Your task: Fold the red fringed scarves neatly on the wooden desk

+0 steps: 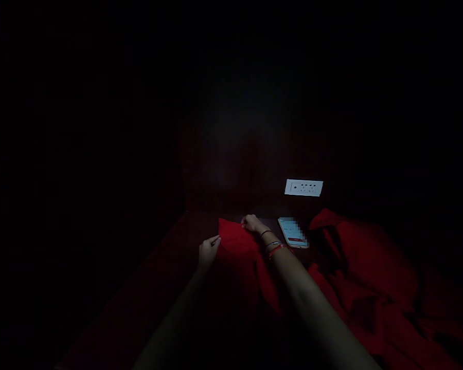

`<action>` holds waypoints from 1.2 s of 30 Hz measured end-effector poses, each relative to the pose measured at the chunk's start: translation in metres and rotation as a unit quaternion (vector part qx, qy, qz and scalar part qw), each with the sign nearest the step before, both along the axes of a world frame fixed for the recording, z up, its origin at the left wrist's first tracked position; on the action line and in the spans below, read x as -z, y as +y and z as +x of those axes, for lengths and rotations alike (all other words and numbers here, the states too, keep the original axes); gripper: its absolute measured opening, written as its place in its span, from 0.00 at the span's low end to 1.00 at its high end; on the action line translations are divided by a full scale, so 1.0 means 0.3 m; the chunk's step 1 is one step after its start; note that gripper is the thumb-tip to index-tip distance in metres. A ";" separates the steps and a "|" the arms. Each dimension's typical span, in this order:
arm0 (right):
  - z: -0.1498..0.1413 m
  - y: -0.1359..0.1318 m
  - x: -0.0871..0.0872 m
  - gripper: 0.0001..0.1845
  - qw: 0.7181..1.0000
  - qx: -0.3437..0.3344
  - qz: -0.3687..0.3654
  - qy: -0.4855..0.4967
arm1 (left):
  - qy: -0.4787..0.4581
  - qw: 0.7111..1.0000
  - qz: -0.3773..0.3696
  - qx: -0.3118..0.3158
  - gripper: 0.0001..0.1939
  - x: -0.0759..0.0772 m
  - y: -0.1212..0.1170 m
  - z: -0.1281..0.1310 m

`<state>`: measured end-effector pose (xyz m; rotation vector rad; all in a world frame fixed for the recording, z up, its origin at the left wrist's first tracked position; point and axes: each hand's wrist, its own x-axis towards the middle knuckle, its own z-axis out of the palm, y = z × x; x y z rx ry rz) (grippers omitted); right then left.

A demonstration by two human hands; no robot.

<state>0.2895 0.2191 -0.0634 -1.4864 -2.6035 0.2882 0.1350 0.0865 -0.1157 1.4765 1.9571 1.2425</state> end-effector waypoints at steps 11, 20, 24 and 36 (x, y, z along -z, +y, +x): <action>-0.128 -0.004 -0.008 0.10 0.990 0.054 -0.062 0.115 | 0.016 0.999 0.027 0.029 0.13 0.041 0.023 0.016; -0.114 -0.038 -0.023 0.08 0.929 0.044 -0.072 0.360 | -0.214 0.976 -0.043 -0.003 0.12 0.023 0.044 0.028; -0.079 -0.067 -0.041 0.10 0.882 0.007 -0.102 0.460 | -0.354 0.927 -0.103 0.066 0.18 0.013 0.052 0.055; -0.061 -0.055 -0.089 0.19 0.797 -0.056 -0.134 0.586 | -0.670 0.737 -0.062 0.061 0.06 -0.070 0.109 0.001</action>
